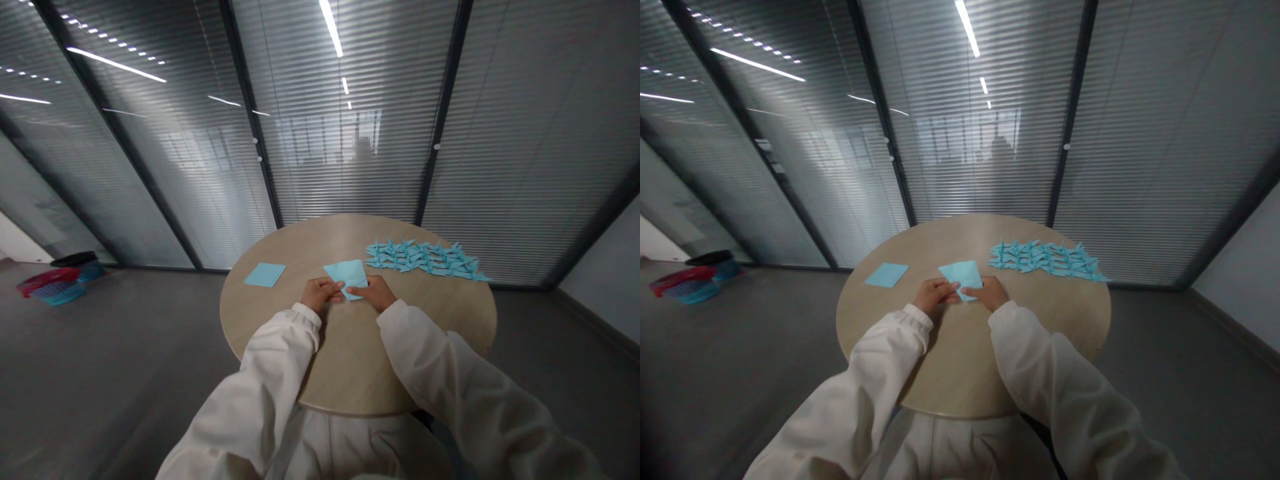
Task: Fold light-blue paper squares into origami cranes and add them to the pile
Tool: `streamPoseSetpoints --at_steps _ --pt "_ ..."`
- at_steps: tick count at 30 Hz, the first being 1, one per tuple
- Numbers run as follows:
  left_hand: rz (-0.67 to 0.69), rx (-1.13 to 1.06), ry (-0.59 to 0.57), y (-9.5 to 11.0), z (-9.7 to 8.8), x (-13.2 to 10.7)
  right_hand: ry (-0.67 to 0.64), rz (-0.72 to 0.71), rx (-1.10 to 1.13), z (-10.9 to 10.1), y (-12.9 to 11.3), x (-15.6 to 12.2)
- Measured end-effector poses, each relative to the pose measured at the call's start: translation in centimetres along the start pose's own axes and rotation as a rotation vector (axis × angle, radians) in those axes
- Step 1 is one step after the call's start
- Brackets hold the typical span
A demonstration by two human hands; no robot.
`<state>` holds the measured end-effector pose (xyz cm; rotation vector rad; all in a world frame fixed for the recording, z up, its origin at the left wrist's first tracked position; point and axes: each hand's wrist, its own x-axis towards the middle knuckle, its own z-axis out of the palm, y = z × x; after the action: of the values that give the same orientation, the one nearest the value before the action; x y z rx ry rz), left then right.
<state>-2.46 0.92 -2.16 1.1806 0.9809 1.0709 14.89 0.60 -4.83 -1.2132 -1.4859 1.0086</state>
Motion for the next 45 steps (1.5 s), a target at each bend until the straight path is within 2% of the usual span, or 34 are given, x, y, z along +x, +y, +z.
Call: streamPoseSetpoints --at_steps 11,15,20,26,31,38,45 --pt "0.139 0.179 0.020 -0.5 -0.3 0.3 -0.044 0.035 0.049 0.0 -1.0 -0.4" --pt "0.123 0.116 0.007 -0.5 -0.3 0.4 -0.052 0.027 0.073 0.0 -0.9 -0.3" --pt "0.035 0.123 -0.075 -0.5 -0.1 0.2 -0.009 0.003 0.079 -0.1 -0.9 -0.3" --pt "0.101 0.220 -0.048 -0.3 -0.2 0.1 -0.026 0.012 0.096 -0.1 -1.4 -0.5" --pt "0.115 0.215 -0.044 -0.6 -0.3 0.3 -0.011 0.015 0.094 -0.2 -1.1 -0.3" --pt "-0.016 0.122 -0.126 -0.9 0.0 0.2 0.066 -0.022 0.042 -0.1 -0.6 -0.1" --pt "0.075 0.222 -0.097 -0.6 0.0 0.1 0.042 -0.021 0.061 0.0 -0.3 0.1"
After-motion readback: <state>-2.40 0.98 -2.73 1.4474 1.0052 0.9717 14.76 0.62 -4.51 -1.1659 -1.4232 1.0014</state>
